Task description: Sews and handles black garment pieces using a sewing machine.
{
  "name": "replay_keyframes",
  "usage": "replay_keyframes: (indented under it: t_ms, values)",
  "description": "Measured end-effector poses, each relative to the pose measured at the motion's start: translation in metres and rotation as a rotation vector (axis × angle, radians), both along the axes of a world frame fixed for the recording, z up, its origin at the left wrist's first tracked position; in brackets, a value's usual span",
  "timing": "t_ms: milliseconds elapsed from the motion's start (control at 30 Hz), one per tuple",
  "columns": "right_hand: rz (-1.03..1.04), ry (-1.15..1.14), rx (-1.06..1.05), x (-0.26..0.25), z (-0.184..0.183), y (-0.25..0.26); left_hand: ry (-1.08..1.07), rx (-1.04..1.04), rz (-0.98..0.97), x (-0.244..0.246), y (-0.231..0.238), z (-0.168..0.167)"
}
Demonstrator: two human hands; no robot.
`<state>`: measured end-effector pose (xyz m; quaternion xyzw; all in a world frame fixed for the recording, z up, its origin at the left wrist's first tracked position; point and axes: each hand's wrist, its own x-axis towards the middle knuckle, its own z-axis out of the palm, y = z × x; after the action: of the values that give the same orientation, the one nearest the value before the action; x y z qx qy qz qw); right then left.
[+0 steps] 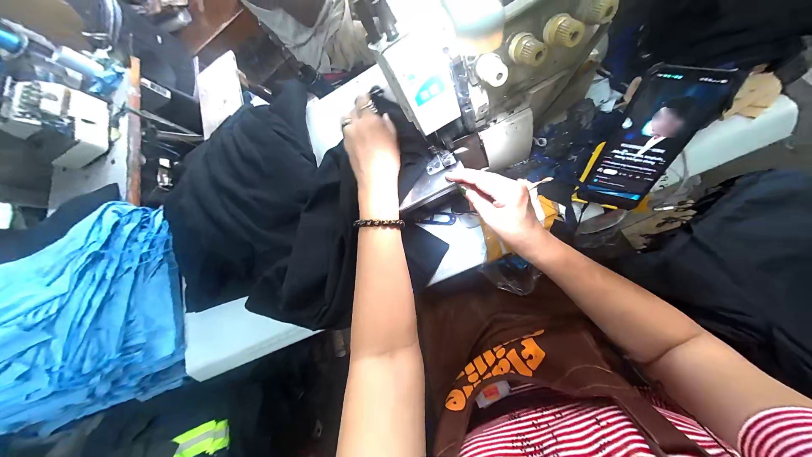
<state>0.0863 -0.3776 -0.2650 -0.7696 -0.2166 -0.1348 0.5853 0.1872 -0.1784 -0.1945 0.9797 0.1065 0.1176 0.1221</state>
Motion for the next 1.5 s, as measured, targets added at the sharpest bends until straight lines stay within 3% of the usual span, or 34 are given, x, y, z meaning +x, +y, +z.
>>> replay_keyframes:
  t_ms: [133, 200, 267, 333, 433, 567, 633, 667, 733, 800, 900, 967, 1100, 1133, 1200, 1300, 1400, 1500]
  values:
    - [-0.015, -0.074, -0.039, 0.004, 0.017, 0.002, -0.112, -0.122, 0.043, -0.061, 0.027, -0.011]
    - [0.003, -0.147, -0.012, 0.010, 0.030, 0.013, -0.441, -0.184, 0.038, -0.108, 0.033, -0.024]
    - [0.091, -0.164, -0.135, 0.016, 0.046, 0.024, -0.759, -0.201, -0.024, -0.147, 0.021, -0.019]
    - [0.154, -0.179, -0.274, 0.018, 0.054, 0.037, -0.885, -0.138, -0.158, -0.174, 0.016, -0.010]
    - [0.224, -0.216, -0.333, 0.009, 0.051, 0.039, -0.766, -0.070, -0.257, -0.184, 0.049, -0.004]
    - [0.107, -0.287, -0.359, 0.003, 0.020, 0.001, -0.106, -0.123, 0.175, -0.167, 0.100, -0.014]
    - [0.048, -0.195, -0.462, 0.012, 0.011, -0.020, 0.197, -0.041, 0.291, -0.149, 0.112, -0.034]
    - [0.024, -0.136, -0.482, 0.014, 0.011, -0.026, 0.251, -0.006, 0.306, -0.142, 0.114, -0.038]
    - [0.007, -0.077, -0.422, 0.012, 0.019, -0.033, 0.093, -0.062, 0.269, -0.136, 0.120, -0.023]
    - [0.053, -0.076, -0.321, -0.003, 0.033, -0.033, -0.247, -0.121, 0.219, -0.141, 0.130, 0.007]
    - [0.241, -0.171, -0.265, -0.037, 0.045, -0.023, -0.594, -0.100, 0.174, -0.161, 0.156, 0.043]
    - [0.440, -0.168, -0.292, -0.063, 0.038, -0.009, -0.514, 0.088, 0.213, -0.183, 0.177, 0.048]
    - [0.988, -0.081, -0.540, -0.110, 0.004, 0.017, 0.152, 0.240, 0.291, -0.222, 0.199, 0.020]
    - [1.121, -0.084, -0.645, -0.114, -0.001, 0.022, 0.205, 0.223, 0.331, -0.227, 0.195, 0.011]
    - [1.266, -0.078, -0.760, -0.112, -0.004, 0.033, 0.062, 0.236, 0.365, -0.235, 0.170, 0.007]
    - [1.154, 0.010, -0.634, -0.091, 0.002, 0.051, -0.130, 0.263, 0.123, -0.235, 0.116, 0.004]
    - [0.827, -0.006, -0.379, -0.063, -0.003, 0.081, -0.019, 0.166, -0.188, -0.201, 0.074, -0.024]
    - [0.462, -0.093, -0.389, -0.042, -0.009, 0.109, 0.040, 0.067, -0.151, -0.141, 0.072, -0.064]
